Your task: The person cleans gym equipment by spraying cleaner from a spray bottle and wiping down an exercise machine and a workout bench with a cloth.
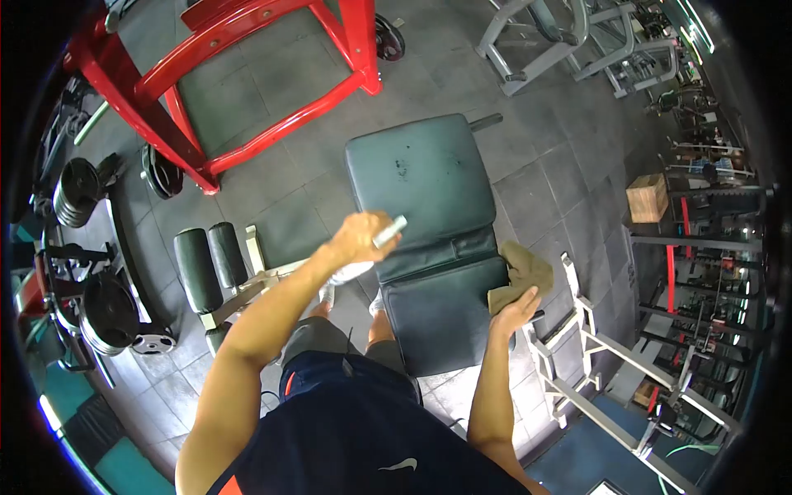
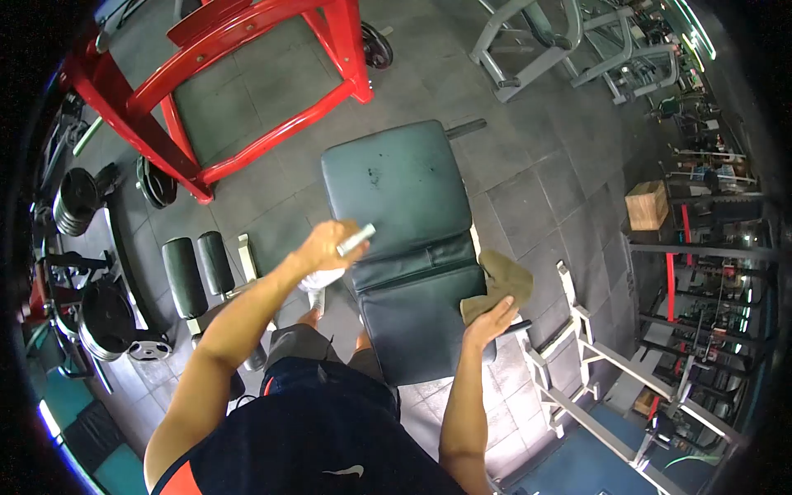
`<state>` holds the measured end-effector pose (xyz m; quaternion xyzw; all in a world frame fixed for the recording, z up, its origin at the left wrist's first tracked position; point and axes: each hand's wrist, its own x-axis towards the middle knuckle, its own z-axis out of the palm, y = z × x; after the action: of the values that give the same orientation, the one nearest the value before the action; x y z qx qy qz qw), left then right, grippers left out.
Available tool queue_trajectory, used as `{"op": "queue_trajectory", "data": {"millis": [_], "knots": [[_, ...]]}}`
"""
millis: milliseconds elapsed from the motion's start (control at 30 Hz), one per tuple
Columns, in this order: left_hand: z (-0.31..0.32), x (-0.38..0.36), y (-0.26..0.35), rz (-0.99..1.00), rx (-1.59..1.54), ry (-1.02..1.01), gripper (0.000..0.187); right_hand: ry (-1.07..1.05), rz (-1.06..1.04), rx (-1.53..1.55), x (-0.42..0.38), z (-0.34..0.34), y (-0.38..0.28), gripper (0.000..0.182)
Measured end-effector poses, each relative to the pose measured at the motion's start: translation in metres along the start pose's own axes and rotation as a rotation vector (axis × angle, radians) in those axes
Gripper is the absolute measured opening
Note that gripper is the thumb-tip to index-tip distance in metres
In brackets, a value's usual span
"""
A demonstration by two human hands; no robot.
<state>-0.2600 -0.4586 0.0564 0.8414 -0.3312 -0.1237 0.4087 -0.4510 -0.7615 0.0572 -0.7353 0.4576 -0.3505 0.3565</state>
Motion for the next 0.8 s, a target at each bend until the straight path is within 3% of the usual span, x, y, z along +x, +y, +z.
{"op": "queue_trajectory", "data": {"millis": [67,167,233,267,300,333,400,500,567,667,700,733,800], "knots": [[0.000,-0.021,0.003,-0.011,-0.020,-0.049,0.031,-0.001,-0.050,0.172,-0.016,0.002,-0.044,0.052],[-0.015,-0.067,0.001,-0.062,-0.091,-0.059,0.027,-0.334,-0.197,0.034,-0.031,0.026,-0.076,0.046],[-0.014,-0.104,-0.012,-0.116,-0.128,-0.011,0.024,-0.427,-0.690,-0.236,-0.032,0.075,-0.082,0.059],[-0.019,-0.121,-0.015,-0.174,-0.125,-0.053,0.023,-0.486,-0.831,-0.454,-0.028,0.102,-0.078,0.080],[-0.027,-0.135,-0.015,-0.232,-0.121,-0.092,0.022,-0.591,-0.784,-0.760,-0.034,0.128,-0.094,0.097],[-0.035,-0.147,-0.013,-0.254,-0.121,-0.067,0.022,-0.594,-0.820,-1.022,-0.033,0.155,-0.097,0.098],[-0.035,-0.177,-0.020,-0.358,-0.070,-0.076,0.022,-0.499,-0.890,-0.985,-0.015,0.194,-0.097,0.086],[-0.039,-0.211,-0.024,-0.435,-0.154,0.056,0.021,-0.521,-0.672,-0.863,0.030,0.262,-0.138,0.073],[-0.047,-0.219,-0.020,-0.539,-0.162,0.023,0.021,-0.497,-0.537,-0.885,0.041,0.306,-0.156,0.070],[-0.050,-0.219,-0.019,-0.561,-0.213,0.065,0.022,-0.438,-1.004,-0.840,-0.029,0.313,-0.144,0.068],[-0.048,-0.219,-0.019,-0.553,-0.239,0.091,0.022,-0.571,-1.145,-0.998,-0.072,0.297,-0.153,0.070],[-0.047,-0.217,-0.019,-0.546,-0.253,0.098,0.022,-0.767,-1.241,-0.918,-0.099,0.284,-0.140,0.073],[-0.047,-0.209,-0.021,-0.528,-0.268,0.117,0.021,-0.945,-1.165,-0.490,-0.127,0.272,-0.121,0.071]]}}
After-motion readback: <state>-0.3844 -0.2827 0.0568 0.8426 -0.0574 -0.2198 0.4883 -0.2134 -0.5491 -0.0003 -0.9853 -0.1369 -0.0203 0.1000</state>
